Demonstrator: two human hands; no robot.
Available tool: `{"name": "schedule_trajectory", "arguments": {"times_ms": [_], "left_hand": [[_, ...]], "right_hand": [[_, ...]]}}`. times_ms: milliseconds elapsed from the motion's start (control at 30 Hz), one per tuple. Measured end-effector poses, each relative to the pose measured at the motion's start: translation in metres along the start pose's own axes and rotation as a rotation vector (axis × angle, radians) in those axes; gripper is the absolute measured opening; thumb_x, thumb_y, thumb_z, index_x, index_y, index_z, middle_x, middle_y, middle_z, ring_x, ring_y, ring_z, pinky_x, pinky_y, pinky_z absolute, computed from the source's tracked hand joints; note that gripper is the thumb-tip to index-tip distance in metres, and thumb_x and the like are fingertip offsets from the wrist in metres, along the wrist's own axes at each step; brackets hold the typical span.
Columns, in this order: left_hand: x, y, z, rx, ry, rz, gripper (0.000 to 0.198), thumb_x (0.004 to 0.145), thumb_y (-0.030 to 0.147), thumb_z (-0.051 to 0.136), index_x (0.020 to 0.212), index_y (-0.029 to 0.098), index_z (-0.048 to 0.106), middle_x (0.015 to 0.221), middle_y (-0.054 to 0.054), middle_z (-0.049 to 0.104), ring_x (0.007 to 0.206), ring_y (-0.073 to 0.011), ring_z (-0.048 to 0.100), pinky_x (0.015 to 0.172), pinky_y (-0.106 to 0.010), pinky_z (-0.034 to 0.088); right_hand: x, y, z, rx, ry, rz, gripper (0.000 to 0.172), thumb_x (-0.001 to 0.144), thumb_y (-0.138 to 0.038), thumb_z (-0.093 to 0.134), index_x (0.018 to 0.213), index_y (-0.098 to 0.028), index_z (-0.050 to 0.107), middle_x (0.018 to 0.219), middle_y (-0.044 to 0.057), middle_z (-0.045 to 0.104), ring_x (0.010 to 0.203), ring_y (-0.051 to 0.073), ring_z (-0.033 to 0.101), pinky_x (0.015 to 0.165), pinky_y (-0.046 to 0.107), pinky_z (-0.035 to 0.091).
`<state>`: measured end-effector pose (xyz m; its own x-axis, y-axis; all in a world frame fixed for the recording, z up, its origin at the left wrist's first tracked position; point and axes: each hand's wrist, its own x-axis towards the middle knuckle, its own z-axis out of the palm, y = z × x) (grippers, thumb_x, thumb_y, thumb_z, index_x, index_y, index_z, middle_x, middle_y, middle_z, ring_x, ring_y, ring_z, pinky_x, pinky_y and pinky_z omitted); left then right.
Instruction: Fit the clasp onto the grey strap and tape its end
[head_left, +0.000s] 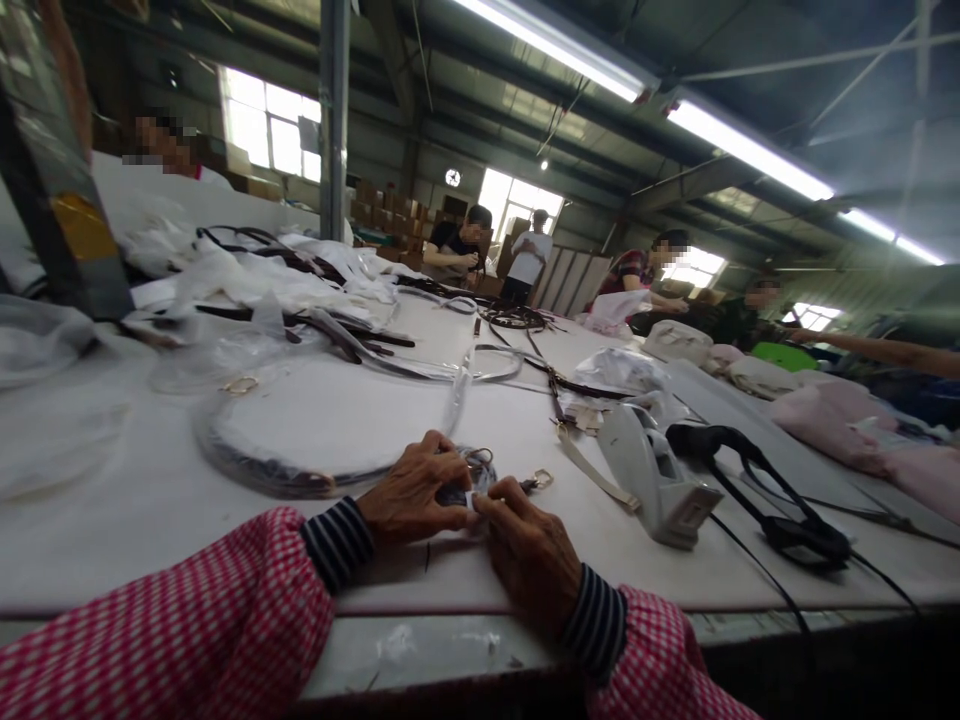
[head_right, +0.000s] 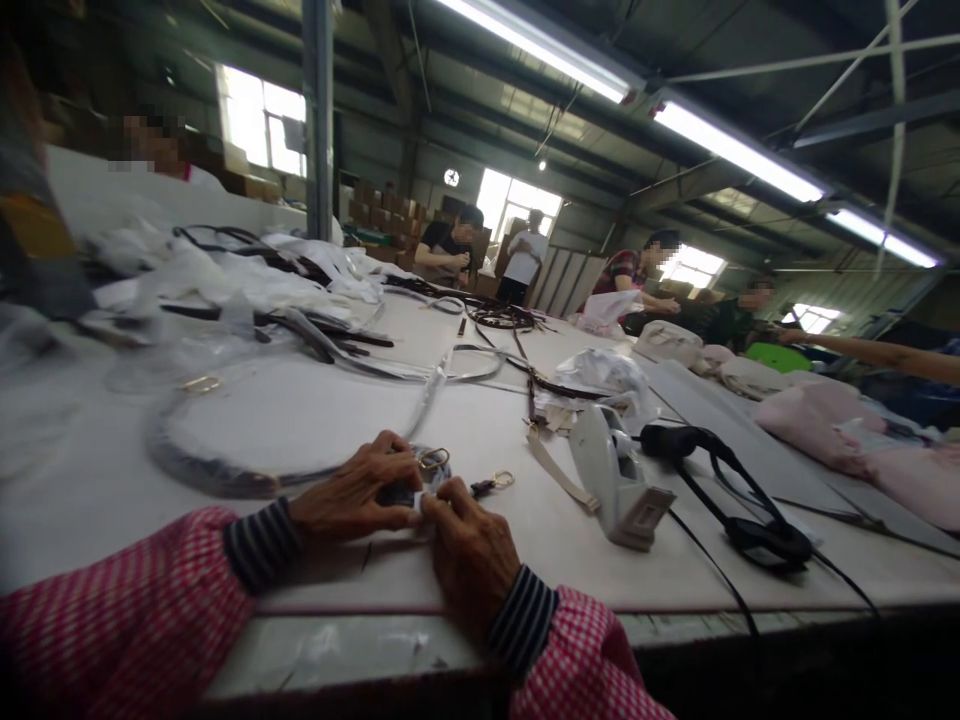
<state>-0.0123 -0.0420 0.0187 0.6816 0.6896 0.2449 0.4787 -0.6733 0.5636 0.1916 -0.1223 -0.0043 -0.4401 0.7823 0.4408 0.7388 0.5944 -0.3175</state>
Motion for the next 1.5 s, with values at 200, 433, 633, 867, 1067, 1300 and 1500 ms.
{"name": "schedule_trajectory", "arguments": {"times_ms": [200, 433, 633, 867, 1067, 1300, 1500], "left_hand": [[-0.0007, 0.0041, 0.0035, 0.011, 0.032, -0.025, 0.018, 0.077, 0.026, 0.075, 0.093, 0.022, 0.069, 0.104, -0.006, 0.060, 0.114, -0.0303, 0.049, 0.096, -0.043, 0.042], [0.0002, 0.0062, 0.0032, 0.035, 0.043, -0.027, 0.019, 0.078, 0.031, 0.076, 0.091, 0.021, 0.068, 0.107, -0.008, 0.059, 0.114, -0.0314, 0.049, 0.095, -0.042, 0.042], [0.0000, 0.0067, 0.0004, 0.031, 0.030, 0.007, 0.017, 0.076, 0.029, 0.075, 0.086, 0.020, 0.065, 0.100, -0.007, 0.062, 0.116, -0.0321, 0.049, 0.093, -0.040, 0.042], [0.0002, 0.0050, 0.0010, 0.021, 0.030, 0.018, 0.016, 0.077, 0.031, 0.073, 0.086, 0.021, 0.063, 0.098, -0.006, 0.062, 0.116, -0.0319, 0.048, 0.093, -0.041, 0.042], [0.0009, 0.0024, 0.0029, 0.011, 0.037, 0.019, 0.018, 0.078, 0.030, 0.075, 0.087, 0.019, 0.065, 0.100, -0.007, 0.060, 0.116, -0.0312, 0.048, 0.096, -0.041, 0.041], [0.0005, 0.0056, 0.0021, 0.004, 0.026, 0.012, 0.016, 0.078, 0.028, 0.075, 0.089, 0.019, 0.066, 0.101, -0.008, 0.060, 0.118, -0.0318, 0.047, 0.097, -0.041, 0.041], [-0.0010, 0.0066, 0.0017, -0.010, 0.037, 0.011, 0.015, 0.078, 0.026, 0.074, 0.089, 0.019, 0.066, 0.102, -0.007, 0.060, 0.116, -0.0305, 0.047, 0.097, -0.041, 0.042]], "right_hand": [[-0.0014, 0.0039, 0.0015, 0.057, 0.020, 0.010, 0.041, 0.089, -0.008, 0.046, 0.124, -0.022, 0.059, 0.112, 0.008, 0.057, 0.090, 0.018, 0.065, 0.082, 0.031, 0.058], [-0.0019, 0.0018, 0.0029, -0.005, 0.022, 0.009, 0.043, 0.088, -0.008, 0.047, 0.126, -0.022, 0.057, 0.112, 0.009, 0.059, 0.094, 0.021, 0.065, 0.082, 0.035, 0.059], [-0.0011, -0.0015, 0.0026, -0.023, 0.033, 0.010, 0.035, 0.094, -0.011, 0.044, 0.125, -0.021, 0.058, 0.110, 0.010, 0.059, 0.088, 0.020, 0.066, 0.078, 0.034, 0.060], [-0.0015, -0.0003, 0.0050, -0.036, 0.049, 0.008, 0.037, 0.092, -0.009, 0.045, 0.124, -0.022, 0.058, 0.109, 0.009, 0.060, 0.087, 0.019, 0.066, 0.078, 0.032, 0.059], [-0.0019, 0.0004, 0.0046, -0.033, 0.043, 0.010, 0.038, 0.090, -0.008, 0.045, 0.124, -0.021, 0.059, 0.109, 0.010, 0.059, 0.090, 0.020, 0.066, 0.079, 0.033, 0.059], [-0.0011, -0.0011, 0.0037, -0.029, 0.038, 0.021, 0.038, 0.089, -0.007, 0.046, 0.121, -0.021, 0.059, 0.109, 0.009, 0.060, 0.092, 0.021, 0.065, 0.080, 0.035, 0.059], [-0.0016, -0.0025, 0.0032, -0.029, 0.030, 0.021, 0.036, 0.090, -0.007, 0.046, 0.121, -0.020, 0.058, 0.109, 0.009, 0.060, 0.092, 0.021, 0.065, 0.080, 0.035, 0.059]]}}
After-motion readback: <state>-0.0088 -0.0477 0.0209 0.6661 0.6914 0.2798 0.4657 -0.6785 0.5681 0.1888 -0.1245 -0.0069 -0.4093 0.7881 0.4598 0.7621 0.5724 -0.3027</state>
